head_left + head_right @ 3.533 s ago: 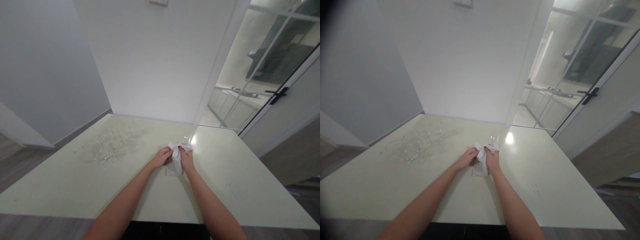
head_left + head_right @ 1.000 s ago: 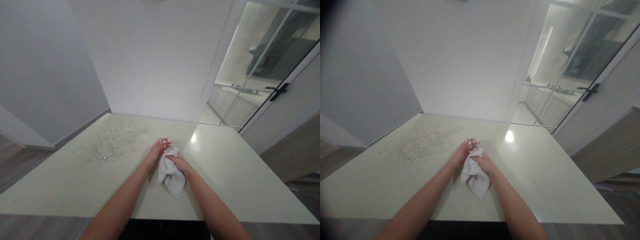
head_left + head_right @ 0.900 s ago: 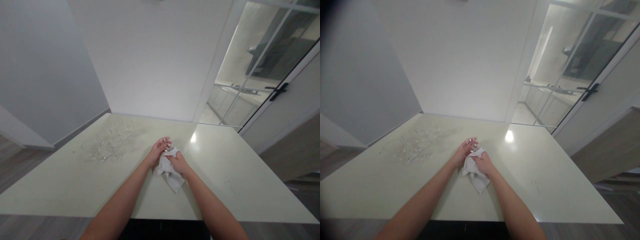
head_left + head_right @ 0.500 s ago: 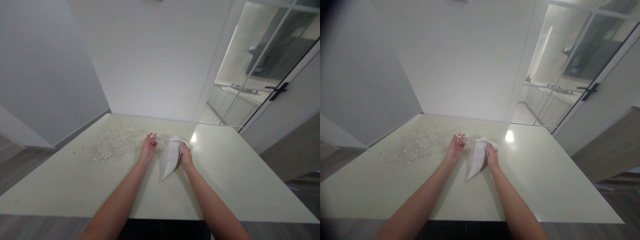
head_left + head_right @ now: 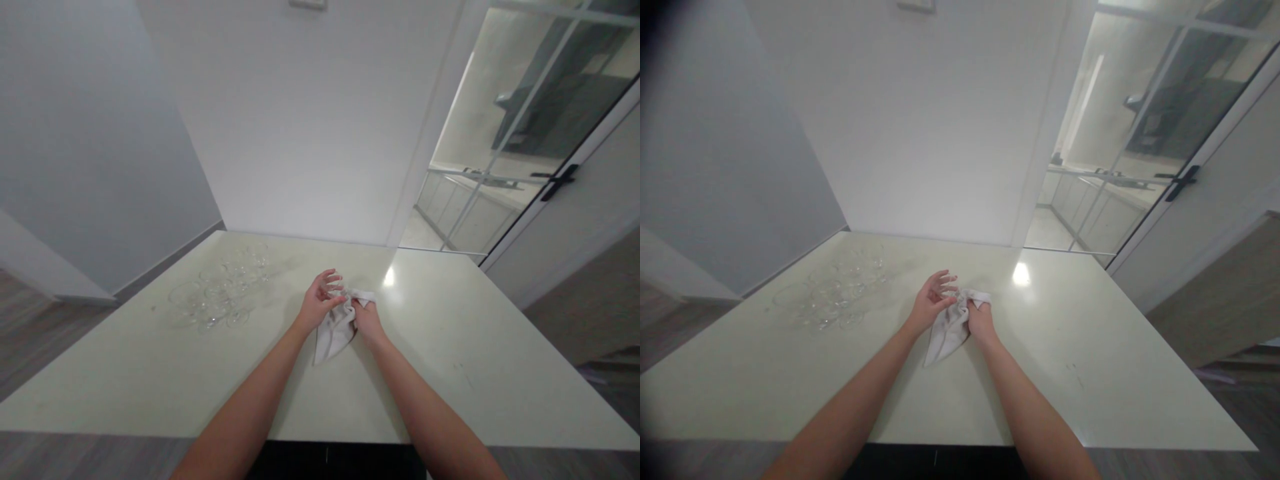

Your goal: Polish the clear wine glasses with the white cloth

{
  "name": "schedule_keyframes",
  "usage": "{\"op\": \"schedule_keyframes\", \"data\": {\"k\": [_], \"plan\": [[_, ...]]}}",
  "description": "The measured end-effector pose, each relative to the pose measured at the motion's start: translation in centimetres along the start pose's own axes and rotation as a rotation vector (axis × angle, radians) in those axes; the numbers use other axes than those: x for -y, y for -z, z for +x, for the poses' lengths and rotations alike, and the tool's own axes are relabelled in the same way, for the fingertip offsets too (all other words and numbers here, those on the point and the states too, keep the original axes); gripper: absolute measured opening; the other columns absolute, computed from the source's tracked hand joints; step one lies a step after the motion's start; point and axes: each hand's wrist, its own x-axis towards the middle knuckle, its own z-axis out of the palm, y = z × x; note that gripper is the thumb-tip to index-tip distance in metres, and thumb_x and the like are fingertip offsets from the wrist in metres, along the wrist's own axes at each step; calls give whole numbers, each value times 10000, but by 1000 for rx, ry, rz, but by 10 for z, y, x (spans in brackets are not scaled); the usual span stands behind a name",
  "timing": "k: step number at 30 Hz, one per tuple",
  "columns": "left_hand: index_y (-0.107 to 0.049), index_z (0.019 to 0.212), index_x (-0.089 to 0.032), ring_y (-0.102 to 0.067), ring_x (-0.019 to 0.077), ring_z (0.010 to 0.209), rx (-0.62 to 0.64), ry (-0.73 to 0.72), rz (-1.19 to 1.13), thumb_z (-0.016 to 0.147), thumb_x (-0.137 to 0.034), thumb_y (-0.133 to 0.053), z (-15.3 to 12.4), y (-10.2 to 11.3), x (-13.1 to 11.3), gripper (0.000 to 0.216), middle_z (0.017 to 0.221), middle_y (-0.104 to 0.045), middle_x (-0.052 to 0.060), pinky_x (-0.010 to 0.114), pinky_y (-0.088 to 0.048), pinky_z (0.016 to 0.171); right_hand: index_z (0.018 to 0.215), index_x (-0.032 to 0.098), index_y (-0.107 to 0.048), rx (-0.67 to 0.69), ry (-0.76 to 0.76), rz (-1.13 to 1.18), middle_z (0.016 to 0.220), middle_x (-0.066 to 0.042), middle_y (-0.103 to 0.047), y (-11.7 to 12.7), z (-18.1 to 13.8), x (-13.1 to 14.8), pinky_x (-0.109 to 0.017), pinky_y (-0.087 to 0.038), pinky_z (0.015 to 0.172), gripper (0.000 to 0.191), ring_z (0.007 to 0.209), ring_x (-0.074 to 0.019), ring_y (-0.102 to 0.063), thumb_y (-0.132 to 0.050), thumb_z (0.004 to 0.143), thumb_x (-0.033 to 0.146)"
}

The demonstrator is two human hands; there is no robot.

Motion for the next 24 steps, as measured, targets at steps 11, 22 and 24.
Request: {"op": "schedule_keyframes", "data": {"k": [11, 22, 24], "plan": [[-484, 1237, -261, -614, 172, 929, -355, -102, 121, 650, -270, -792, 7, 18, 2, 663, 1186, -570, 99, 266, -498, 735, 903, 169, -660, 383, -135, -191, 806, -14, -697, -6, -24, 17, -296, -487, 703, 243, 761, -187, -613, -628, 671, 237], [-455, 1239, -228, -602, 170, 898, 31, 93, 349, 636, -324, -806, 20, -22, 12, 704, 1180, -564, 111, 278, -507, 680, 939, 154, -631, 923, -159, -407, 859, 5, -668, -7, -29, 23, -252, -470, 702, 310, 747, -137, -578, -657, 632, 182], [-454, 1201, -212, -605, 165, 874, 101, 140, 349, 618, -322, -820, 34, -31, 15, 698, 1165, -564, 117, 301, -511, 697, 917, 152, -636, 899, -142, -482, 845, 3, -669, -8, -29, 25, -261, -472, 693, 285, 739, -144, -577, -662, 638, 205]]}}
